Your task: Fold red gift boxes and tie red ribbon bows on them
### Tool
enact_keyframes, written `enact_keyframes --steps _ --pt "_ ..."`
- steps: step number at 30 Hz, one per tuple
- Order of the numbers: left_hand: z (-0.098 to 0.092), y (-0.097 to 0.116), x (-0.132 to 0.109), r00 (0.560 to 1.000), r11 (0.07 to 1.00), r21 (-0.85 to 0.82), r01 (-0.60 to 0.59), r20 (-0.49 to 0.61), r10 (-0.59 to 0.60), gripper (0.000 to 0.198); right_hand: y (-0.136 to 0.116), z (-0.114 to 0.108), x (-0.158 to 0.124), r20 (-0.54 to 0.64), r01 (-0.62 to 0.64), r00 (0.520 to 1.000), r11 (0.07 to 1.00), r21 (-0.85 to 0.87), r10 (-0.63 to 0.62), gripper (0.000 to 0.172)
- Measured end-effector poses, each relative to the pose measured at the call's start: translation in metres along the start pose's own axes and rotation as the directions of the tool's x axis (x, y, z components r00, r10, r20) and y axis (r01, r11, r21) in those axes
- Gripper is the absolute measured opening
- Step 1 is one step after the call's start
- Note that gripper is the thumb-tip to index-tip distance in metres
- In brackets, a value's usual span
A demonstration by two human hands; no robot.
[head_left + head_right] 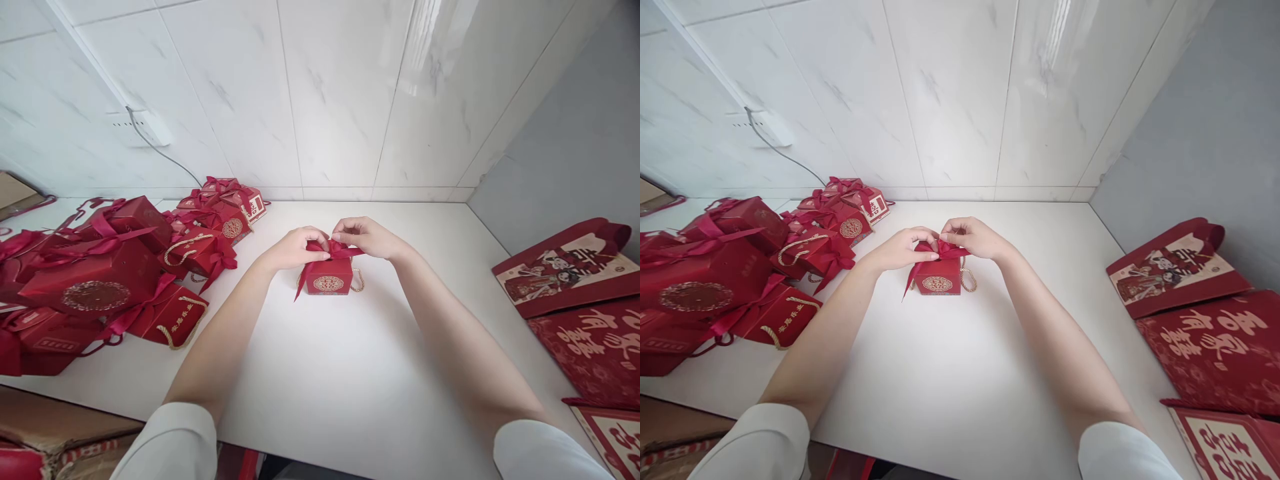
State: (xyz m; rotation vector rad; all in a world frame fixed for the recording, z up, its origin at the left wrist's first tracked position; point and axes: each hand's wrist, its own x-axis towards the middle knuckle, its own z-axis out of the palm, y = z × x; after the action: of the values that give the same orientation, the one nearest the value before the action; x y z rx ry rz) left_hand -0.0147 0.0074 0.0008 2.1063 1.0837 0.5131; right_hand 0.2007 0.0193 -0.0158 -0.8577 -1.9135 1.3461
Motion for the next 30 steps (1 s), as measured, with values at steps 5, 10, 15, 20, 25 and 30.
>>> enact_keyframes --steps 5,10,15,20,25,30 --pt "0.001 -0.001 0.000 0.998 0.998 -0.020 0.063 0.012 -0.063 0.023 0.002 -0.001 0.000 -0.167 -0.097 0.984 0.968 -0.233 0.058 0.031" --pt "0.002 0.001 -0.001 0.998 0.998 -0.017 0.066 -0.006 -0.066 0.024 -0.007 -0.017 -0.010 -0.085 -0.300 0.954 0.889 -0.345 0.289 0.044" --pt "0.004 0.000 0.000 0.996 0.997 0.012 0.074 -0.048 -0.074 0.022 -0.013 -0.029 -0.017 0.126 -0.310 0.916 0.871 -0.382 0.381 0.036" --pt "0.004 -0.001 0.002 0.996 0.997 0.005 0.073 -0.050 -0.072 0.021 -0.017 -0.032 -0.019 0.242 -0.264 0.896 0.884 -0.387 0.373 0.035" --pt "0.009 -0.001 0.004 0.996 0.996 0.042 0.077 -0.058 -0.074 0.021 -0.023 -0.025 -0.020 0.510 -0.247 0.785 0.933 -0.261 0.351 0.035" --pt "0.011 0.006 0.002 0.990 0.985 0.148 0.090 -0.118 -0.072 0.022 -0.023 -0.028 -0.023 0.519 -0.287 0.755 0.914 -0.288 0.401 0.032"
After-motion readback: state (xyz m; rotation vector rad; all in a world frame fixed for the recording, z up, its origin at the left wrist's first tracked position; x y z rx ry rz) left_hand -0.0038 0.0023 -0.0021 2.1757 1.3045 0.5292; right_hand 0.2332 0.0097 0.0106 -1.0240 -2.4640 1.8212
